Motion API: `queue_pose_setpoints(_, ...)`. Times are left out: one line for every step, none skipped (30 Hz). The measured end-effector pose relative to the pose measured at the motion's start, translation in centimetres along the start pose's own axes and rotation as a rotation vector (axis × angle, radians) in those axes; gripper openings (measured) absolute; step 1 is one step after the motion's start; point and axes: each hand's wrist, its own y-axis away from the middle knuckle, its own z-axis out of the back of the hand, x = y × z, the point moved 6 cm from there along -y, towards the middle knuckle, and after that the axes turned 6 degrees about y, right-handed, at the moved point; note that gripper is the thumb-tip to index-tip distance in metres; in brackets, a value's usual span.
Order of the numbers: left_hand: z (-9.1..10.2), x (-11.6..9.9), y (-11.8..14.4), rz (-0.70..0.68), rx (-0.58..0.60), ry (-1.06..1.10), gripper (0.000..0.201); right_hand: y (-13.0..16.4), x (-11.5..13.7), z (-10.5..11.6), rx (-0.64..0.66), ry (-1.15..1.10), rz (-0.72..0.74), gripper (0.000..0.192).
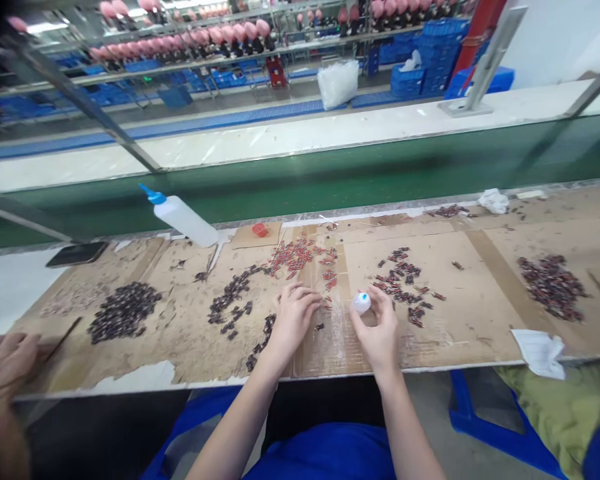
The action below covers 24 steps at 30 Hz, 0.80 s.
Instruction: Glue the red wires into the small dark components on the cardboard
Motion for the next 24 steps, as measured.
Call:
queue_pose_setpoints(-0.3, 0.1, 0.0, -0.012, 0.015, -0.02, 0.019, 0.1, 0.0, -0.2, 0.015, 0.03, 0.015, 0.048)
queue_pose_setpoints(-0.6, 0.2, 0.0, -0.025, 0.024, -0.037, 0.021, 0.2, 0.1, -0.4, 0.025, 0.066, 0.035, 0.05)
queue_pose_setpoints(-0.8, 0.4, 0.1, -0.037, 0.032, -0.051, 0.022, 0.4, 0.3, -0.4, 0.023, 0.107, 0.063, 0.053)
queue_pose_setpoints(-0.9, 0.6, 0.2, -0.043, 0.038, -0.066, 0.023, 0.6, 0.6, -0.3, 0.003, 0.153, 0.101, 0.058)
queue_pose_setpoints(-1.0, 0.8, 0.3, -0.047, 0.041, -0.083, 0.023, 0.8, 1.2, -0.1, -0.038, 0.207, 0.152, 0.062)
queue_pose_setpoints(-1.1, 1.0, 0.4, -0.048, 0.047, -0.101, 0.022, 1.2, 1.8, 0.1, -0.098, 0.269, 0.214, 0.065)
queue_pose_setpoints(-1.1, 1.1, 0.5, -0.05, 0.053, -0.119, 0.02, 1.6, 2.5, 0.4, -0.164, 0.333, 0.278, 0.067)
queue_pose_setpoints(-1.2, 1.2, 0.6, -0.054, 0.062, -0.133, 0.019, 2.0, 3.3, 0.7, -0.223, 0.39, 0.337, 0.068)
queue_pose_setpoints(-1.2, 1.2, 0.7, -0.062, 0.073, -0.142, 0.017, 2.5, 3.9, 0.8, -0.268, 0.434, 0.389, 0.068)
queue_pose_setpoints(-1.3, 1.1, 0.8, -0.075, 0.082, -0.146, 0.017, 2.9, 4.5, 0.9, -0.302, 0.46, 0.429, 0.068)
queue_pose_setpoints(-1.3, 1.0, 0.9, -0.092, 0.088, -0.146, 0.019, 3.3, 5.0, 1.0, -0.331, 0.469, 0.461, 0.067)
queue_pose_setpoints(-1.3, 0.9, 1.0, -0.111, 0.088, -0.142, 0.02, 3.7, 5.5, 1.1, -0.357, 0.464, 0.489, 0.065)
queue_pose_setpoints(-1.3, 0.8, 1.1, -0.127, 0.086, -0.138, 0.021, 4.2, 5.9, 1.1, -0.38, 0.451, 0.518, 0.062)
queue_pose_setpoints(-1.3, 0.7, 1.2, -0.139, 0.081, -0.134, 0.021, 4.6, 6.3, 1.2, -0.392, 0.435, 0.546, 0.058)
queue_pose_setpoints(-1.3, 0.7, 1.2, -0.147, 0.075, -0.13, 0.02, 4.9, 6.6, 1.1, -0.391, 0.419, 0.57, 0.053)
queue_pose_setpoints(-1.3, 0.6, 1.2, -0.15, 0.069, -0.128, 0.02, 5.2, 6.9, 1.0, -0.379, 0.403, 0.586, 0.049)
queue_pose_setpoints(-1.3, 0.6, 1.2, -0.15, 0.065, -0.125, 0.019, 5.5, 7.1, 0.8, -0.356, 0.389, 0.595, 0.044)
queue_pose_setpoints(-1.3, 0.6, 1.2, -0.149, 0.064, -0.123, 0.018, 5.7, 7.2, 0.5, -0.322, 0.375, 0.598, 0.04)
queue_pose_setpoints(-1.3, 0.6, 1.1, -0.149, 0.069, -0.119, 0.018, 5.8, 7.2, 0.3, -0.283, 0.362, 0.594, 0.035)
queue_pose_setpoints(-1.2, 0.5, 1.1, -0.147, 0.075, -0.112, 0.018, 5.9, 7.1, -0.1, -0.239, 0.351, 0.584, 0.03)
queue_pose_setpoints(-1.2, 0.5, 1.0, -0.142, 0.084, -0.102, 0.018, 6.0, 6.9, -0.5, -0.191, 0.344, 0.567, 0.024)
queue_pose_setpoints(-1.0, 0.4, 1.0, -0.132, 0.093, -0.089, 0.019, 6.0, 6.5, -0.9, -0.139, 0.341, 0.539, 0.019)
queue_pose_setpoints(-0.8, 0.5, 1.0, -0.118, 0.1, -0.074, 0.021, 6.0, 6.1, -1.3, -0.088, 0.343, 0.502, 0.015)
queue_pose_setpoints(-0.6, 0.5, 1.0, -0.1, 0.102, -0.06, 0.023, 5.9, 5.6, -1.7, -0.04, 0.349, 0.46, 0.012)
